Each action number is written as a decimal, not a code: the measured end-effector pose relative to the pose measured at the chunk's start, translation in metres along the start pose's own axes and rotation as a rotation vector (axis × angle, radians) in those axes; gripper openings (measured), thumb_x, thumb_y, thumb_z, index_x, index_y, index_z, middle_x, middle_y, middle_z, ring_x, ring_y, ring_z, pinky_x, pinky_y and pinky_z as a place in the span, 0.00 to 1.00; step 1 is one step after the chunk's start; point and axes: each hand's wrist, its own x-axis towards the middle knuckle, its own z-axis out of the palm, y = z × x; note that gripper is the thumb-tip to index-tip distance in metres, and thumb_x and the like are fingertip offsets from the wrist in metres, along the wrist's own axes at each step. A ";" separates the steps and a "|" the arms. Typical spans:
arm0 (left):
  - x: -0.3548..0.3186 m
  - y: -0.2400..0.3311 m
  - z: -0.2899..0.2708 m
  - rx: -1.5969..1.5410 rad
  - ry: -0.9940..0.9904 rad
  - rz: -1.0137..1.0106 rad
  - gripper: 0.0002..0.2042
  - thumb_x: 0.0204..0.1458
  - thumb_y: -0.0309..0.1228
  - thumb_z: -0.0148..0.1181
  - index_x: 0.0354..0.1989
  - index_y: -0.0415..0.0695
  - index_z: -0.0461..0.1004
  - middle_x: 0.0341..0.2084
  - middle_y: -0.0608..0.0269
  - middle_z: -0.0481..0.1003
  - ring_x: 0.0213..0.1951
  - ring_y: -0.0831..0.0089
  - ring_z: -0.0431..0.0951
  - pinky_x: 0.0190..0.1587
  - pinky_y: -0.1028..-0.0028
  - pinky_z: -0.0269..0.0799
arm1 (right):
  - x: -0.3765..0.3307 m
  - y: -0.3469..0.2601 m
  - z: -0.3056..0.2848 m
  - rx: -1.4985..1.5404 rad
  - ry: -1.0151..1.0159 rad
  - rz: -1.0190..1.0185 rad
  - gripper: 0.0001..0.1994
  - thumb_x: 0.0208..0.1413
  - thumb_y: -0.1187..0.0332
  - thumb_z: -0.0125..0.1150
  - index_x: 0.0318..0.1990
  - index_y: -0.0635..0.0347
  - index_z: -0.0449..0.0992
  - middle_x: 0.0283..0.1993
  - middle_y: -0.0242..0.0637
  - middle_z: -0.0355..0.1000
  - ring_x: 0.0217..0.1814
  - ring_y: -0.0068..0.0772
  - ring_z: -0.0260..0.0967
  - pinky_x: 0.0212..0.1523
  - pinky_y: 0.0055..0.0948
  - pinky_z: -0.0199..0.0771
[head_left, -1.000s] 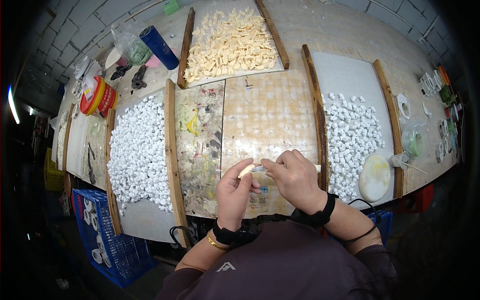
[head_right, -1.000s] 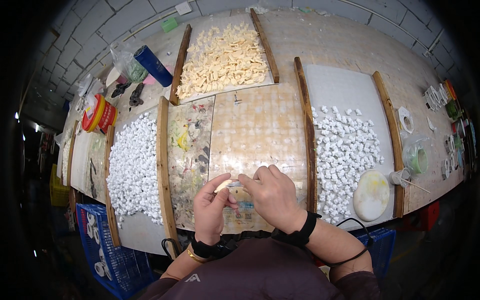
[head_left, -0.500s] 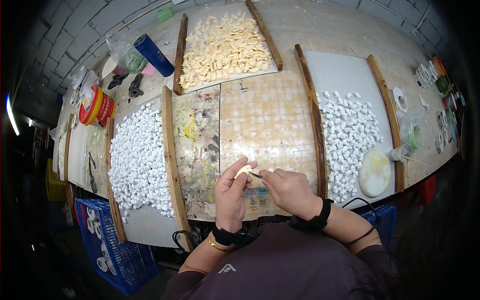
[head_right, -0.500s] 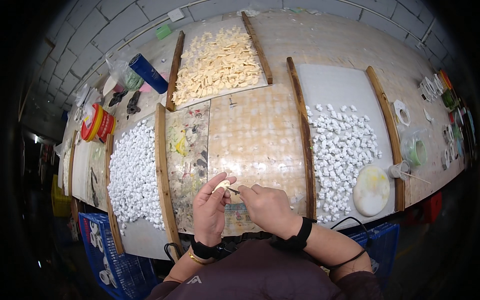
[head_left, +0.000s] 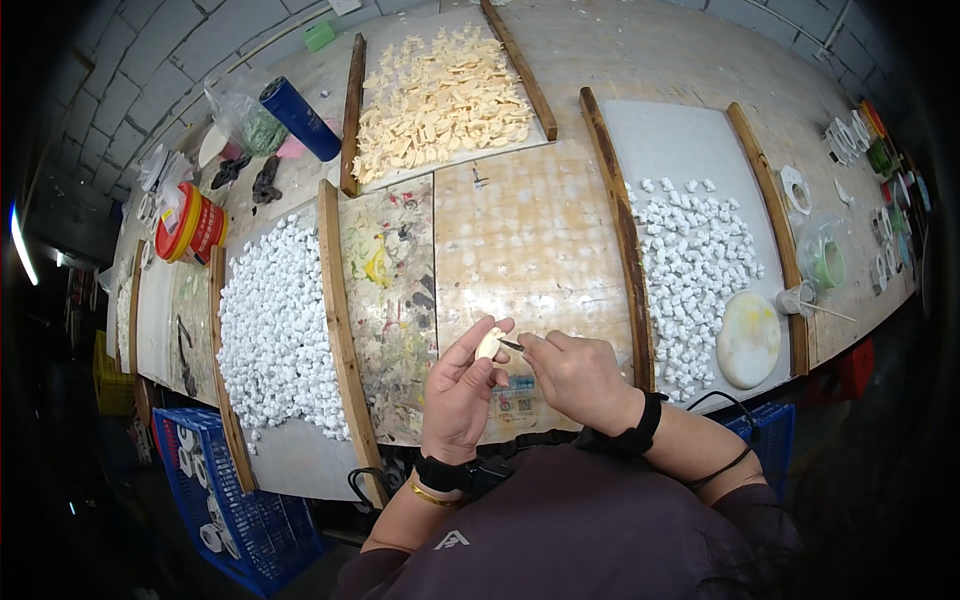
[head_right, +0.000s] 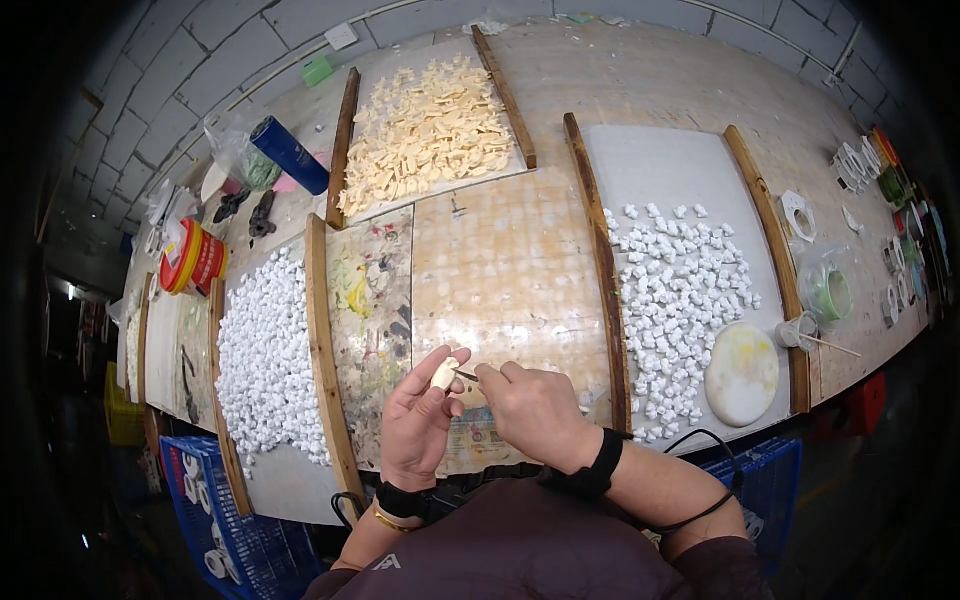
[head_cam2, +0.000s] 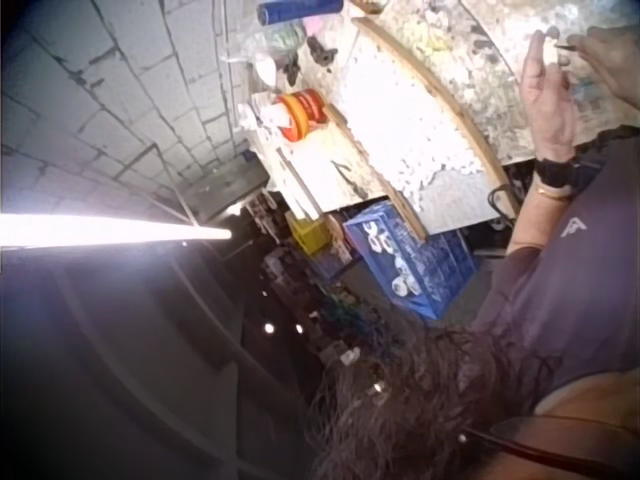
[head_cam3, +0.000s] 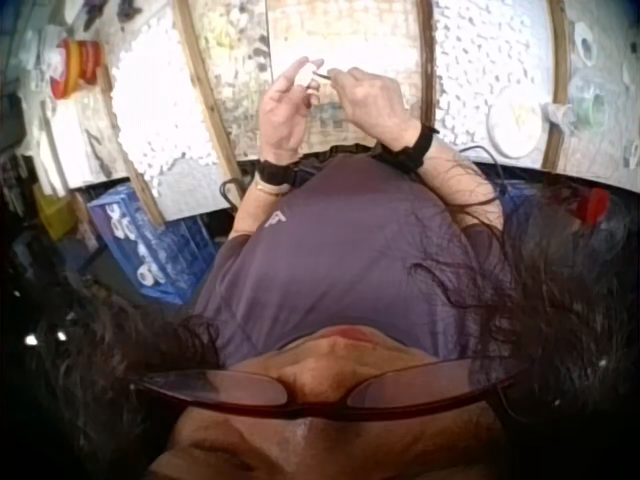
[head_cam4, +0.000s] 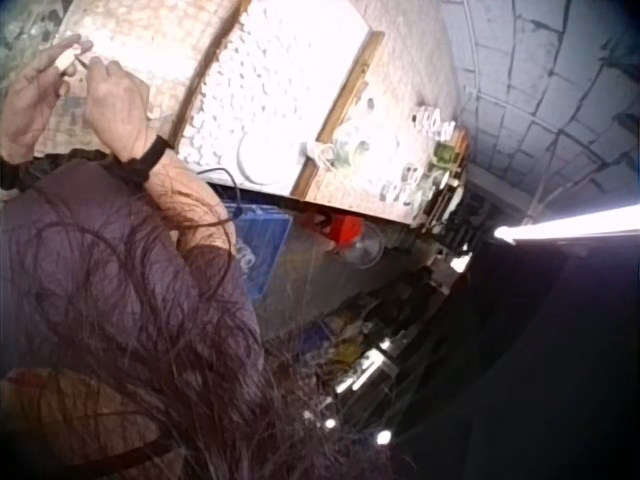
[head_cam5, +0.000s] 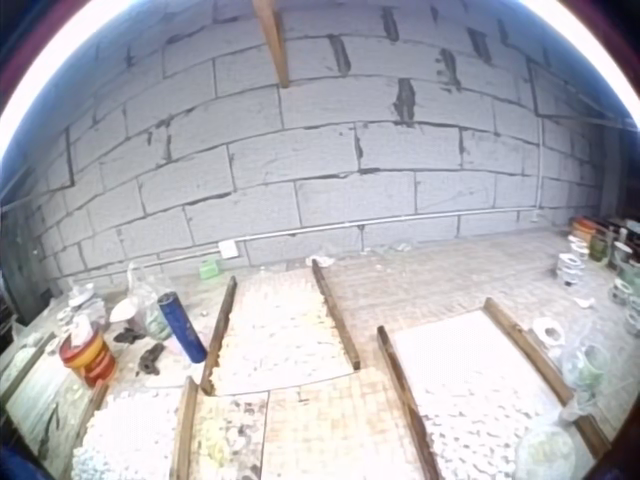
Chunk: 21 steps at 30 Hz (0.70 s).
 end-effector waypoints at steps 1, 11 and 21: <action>0.000 0.000 -0.001 0.012 -0.009 0.004 0.23 0.55 0.20 0.53 0.60 0.33 0.61 0.55 0.47 0.67 0.42 0.77 0.72 0.39 0.80 0.72 | 0.000 0.000 -0.001 0.017 -0.013 0.008 0.09 0.51 0.70 0.57 0.39 0.59 0.75 0.21 0.36 0.68 0.20 0.36 0.71 0.19 0.33 0.68; 0.003 -0.002 -0.005 0.036 -0.022 0.011 0.23 0.53 0.20 0.56 0.59 0.34 0.63 0.55 0.48 0.68 0.40 0.77 0.73 0.36 0.81 0.74 | 0.005 0.011 -0.006 0.263 -0.159 0.093 0.09 0.55 0.68 0.56 0.41 0.59 0.77 0.29 0.41 0.75 0.29 0.43 0.73 0.28 0.36 0.73; 0.004 -0.002 -0.004 0.059 -0.030 -0.020 0.23 0.53 0.21 0.57 0.59 0.34 0.63 0.53 0.48 0.69 0.36 0.79 0.74 0.32 0.82 0.74 | 0.008 0.016 -0.007 0.357 -0.173 0.096 0.07 0.53 0.66 0.54 0.34 0.58 0.76 0.25 0.44 0.73 0.28 0.50 0.71 0.29 0.43 0.70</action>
